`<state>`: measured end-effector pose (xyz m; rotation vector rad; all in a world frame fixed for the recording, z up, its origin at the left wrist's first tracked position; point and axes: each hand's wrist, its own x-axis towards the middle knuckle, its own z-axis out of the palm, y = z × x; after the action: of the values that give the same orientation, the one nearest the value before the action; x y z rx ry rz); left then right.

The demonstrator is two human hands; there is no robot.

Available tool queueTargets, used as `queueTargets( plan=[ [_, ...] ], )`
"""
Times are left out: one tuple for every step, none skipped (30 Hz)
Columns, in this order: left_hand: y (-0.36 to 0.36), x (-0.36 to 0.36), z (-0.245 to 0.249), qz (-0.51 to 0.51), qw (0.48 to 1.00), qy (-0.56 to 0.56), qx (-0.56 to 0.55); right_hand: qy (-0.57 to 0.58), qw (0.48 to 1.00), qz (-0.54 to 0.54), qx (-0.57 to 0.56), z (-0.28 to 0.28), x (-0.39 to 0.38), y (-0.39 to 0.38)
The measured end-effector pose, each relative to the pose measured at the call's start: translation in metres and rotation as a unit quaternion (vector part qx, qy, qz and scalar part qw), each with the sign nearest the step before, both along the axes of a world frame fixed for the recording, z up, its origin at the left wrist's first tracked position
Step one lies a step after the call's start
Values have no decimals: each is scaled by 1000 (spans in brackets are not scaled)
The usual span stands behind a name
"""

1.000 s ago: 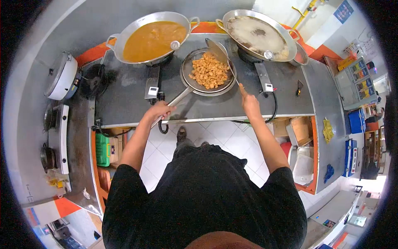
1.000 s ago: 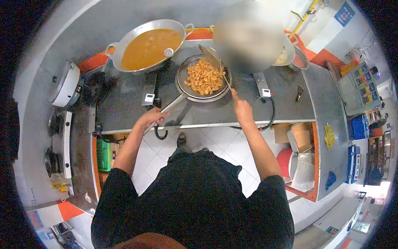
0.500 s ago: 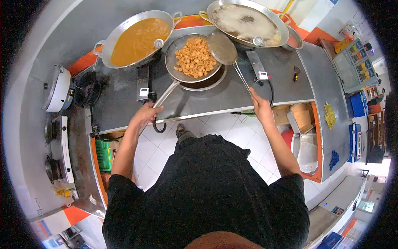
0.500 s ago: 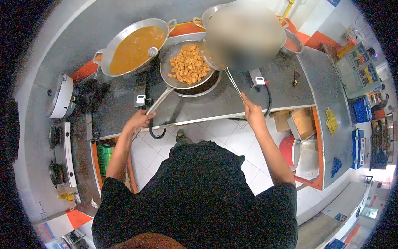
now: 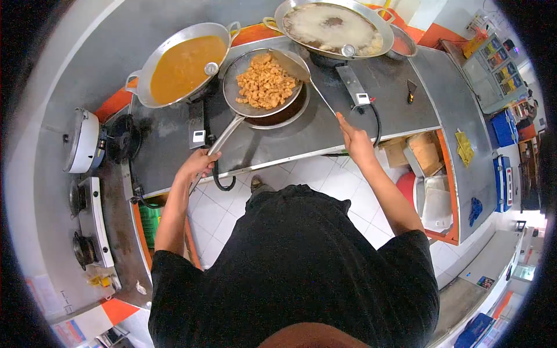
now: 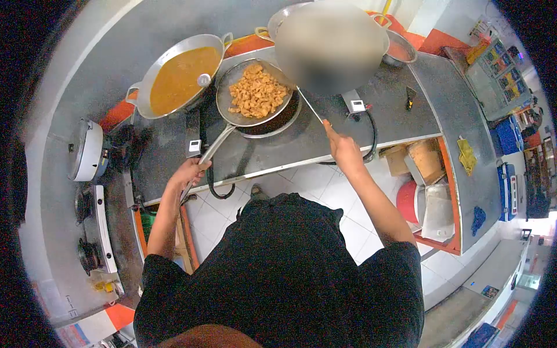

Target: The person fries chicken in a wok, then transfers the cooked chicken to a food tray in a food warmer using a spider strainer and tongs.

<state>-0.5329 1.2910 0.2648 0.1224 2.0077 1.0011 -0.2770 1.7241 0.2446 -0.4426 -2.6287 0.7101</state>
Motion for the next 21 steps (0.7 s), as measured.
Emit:
queueTargets(
  plan=[
    [0,2,0,-3,1000,3,-5,-7,1000,-1,-4,-3,3,1],
    [1,4,2,-5,1000,-3,-2,-14,1000,-2,-8,-4,6,5],
    [2,3,4,-6,1000,-6,3,-19,1000,-2,-10,-4,7,9],
    [2,3,5,-6,1000,-9,7,-7,1000,4,-17,-4,9,11],
    [0,2,5,-3,1000,-7,-1,5,1000,9,-25,4,15,9],
    [-1,0,4,0,1000,-5,-8,17,999,15,-32,10,20,8],
    [-2,-2,3,3,1000,-2,-16,15,1000,17,4,12,28,10],
    [-4,-3,2,0,1000,-11,-14,12,999,18,40,13,40,17],
    [-6,-4,1,-3,1000,-20,-12,10,997,19,77,12,54,25],
    [-6,-5,1,-7,1000,-29,-9,-31,993,24,107,10,69,33],
    [-6,-5,2,-4,999,-32,-8,-72,987,29,137,7,84,42],
    [-7,-4,5,-1,999,-36,-6,-113,979,34,167,6,96,48],
    [-7,-5,8,3,999,-40,-4,-132,971,46,196,5,106,53],
    [-6,-6,12,10,999,-37,-7,-152,961,60,225,9,114,56],
    [-5,-5,16,17,999,-36,-12,-173,949,73,252,11,120,57],
    [-4,-5,18,22,999,-34,-16,-202,941,78,261,10,119,58],
    [-4,-8,15,18,999,-34,-9,-231,931,81,270,14,110,55],
    [-7,-10,11,13,999,-34,-3,-262,921,83,277,16,102,52],
    [-8,-12,7,5,999,-34,3,-241,925,83,282,7,91,54],
    [-5,-10,8,6,999,-32,3,-219,929,82,287,-11,74,59],
    [-3,-7,10,7,1000,-28,2,-195,933,80,291,-23,57,62]
  ],
)
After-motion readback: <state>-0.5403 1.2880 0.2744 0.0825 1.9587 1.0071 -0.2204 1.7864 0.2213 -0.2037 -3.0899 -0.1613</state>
